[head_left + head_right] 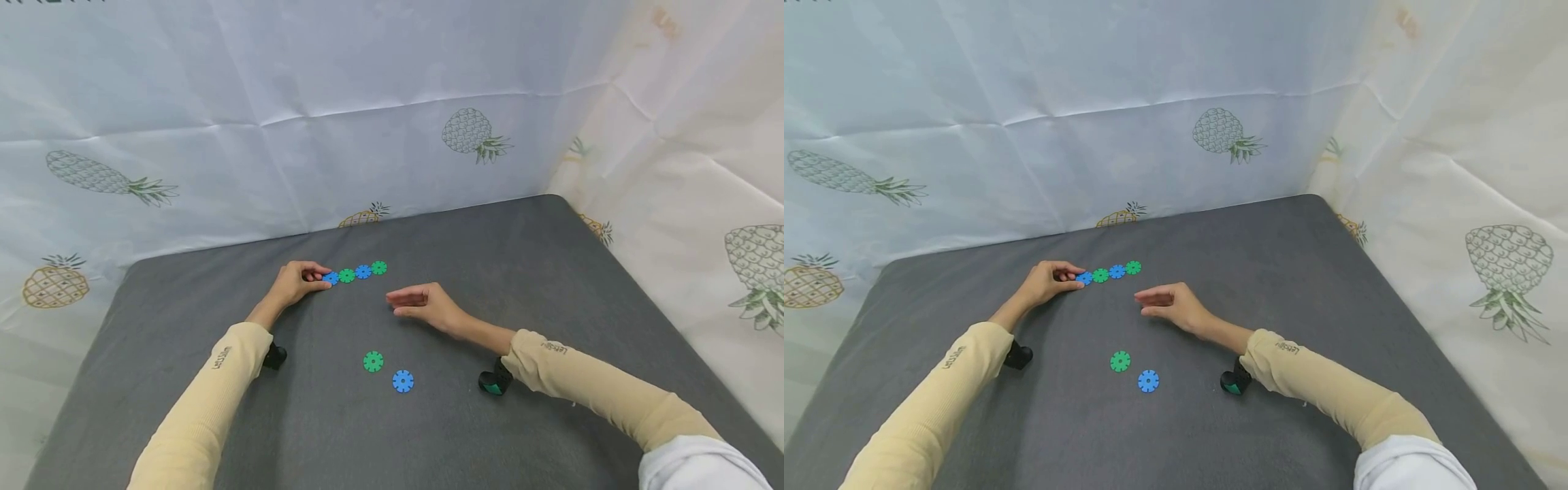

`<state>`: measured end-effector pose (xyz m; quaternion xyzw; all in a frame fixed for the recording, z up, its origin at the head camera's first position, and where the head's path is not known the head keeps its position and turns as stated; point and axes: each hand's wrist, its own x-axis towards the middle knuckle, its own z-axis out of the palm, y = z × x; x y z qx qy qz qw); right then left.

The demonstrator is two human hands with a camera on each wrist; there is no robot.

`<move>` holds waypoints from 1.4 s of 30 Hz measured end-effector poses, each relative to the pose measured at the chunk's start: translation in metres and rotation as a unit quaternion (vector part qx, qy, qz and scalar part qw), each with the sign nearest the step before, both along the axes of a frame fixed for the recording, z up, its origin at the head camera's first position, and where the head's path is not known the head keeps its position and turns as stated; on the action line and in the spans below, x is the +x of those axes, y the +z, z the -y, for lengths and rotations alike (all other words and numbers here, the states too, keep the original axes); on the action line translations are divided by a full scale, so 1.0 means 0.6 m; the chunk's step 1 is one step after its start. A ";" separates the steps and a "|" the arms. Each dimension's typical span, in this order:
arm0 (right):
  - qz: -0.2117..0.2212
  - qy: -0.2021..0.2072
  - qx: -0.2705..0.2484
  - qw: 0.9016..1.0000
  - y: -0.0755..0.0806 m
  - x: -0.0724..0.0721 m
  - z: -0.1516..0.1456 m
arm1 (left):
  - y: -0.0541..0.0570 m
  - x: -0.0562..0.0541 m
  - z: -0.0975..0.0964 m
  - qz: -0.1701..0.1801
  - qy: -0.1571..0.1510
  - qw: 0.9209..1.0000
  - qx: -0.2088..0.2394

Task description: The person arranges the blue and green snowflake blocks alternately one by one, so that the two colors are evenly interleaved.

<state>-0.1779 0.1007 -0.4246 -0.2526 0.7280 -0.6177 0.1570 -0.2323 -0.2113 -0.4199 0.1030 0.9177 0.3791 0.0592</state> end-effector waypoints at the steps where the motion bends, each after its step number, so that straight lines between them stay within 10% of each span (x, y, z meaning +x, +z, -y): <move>1: 0.008 0.004 -0.003 1.000 -0.001 0.005 0.000 | 0.000 0.000 0.000 0.001 0.002 1.000 0.001; 16: 0.102 0.057 -0.030 0.993 -0.002 0.073 -0.009 | 0.002 0.004 0.000 -0.003 -0.004 1.000 0.001; 42: -0.024 0.232 0.037 0.972 -0.018 0.080 -0.034 | 0.001 0.003 -0.001 -0.014 -0.005 1.000 0.001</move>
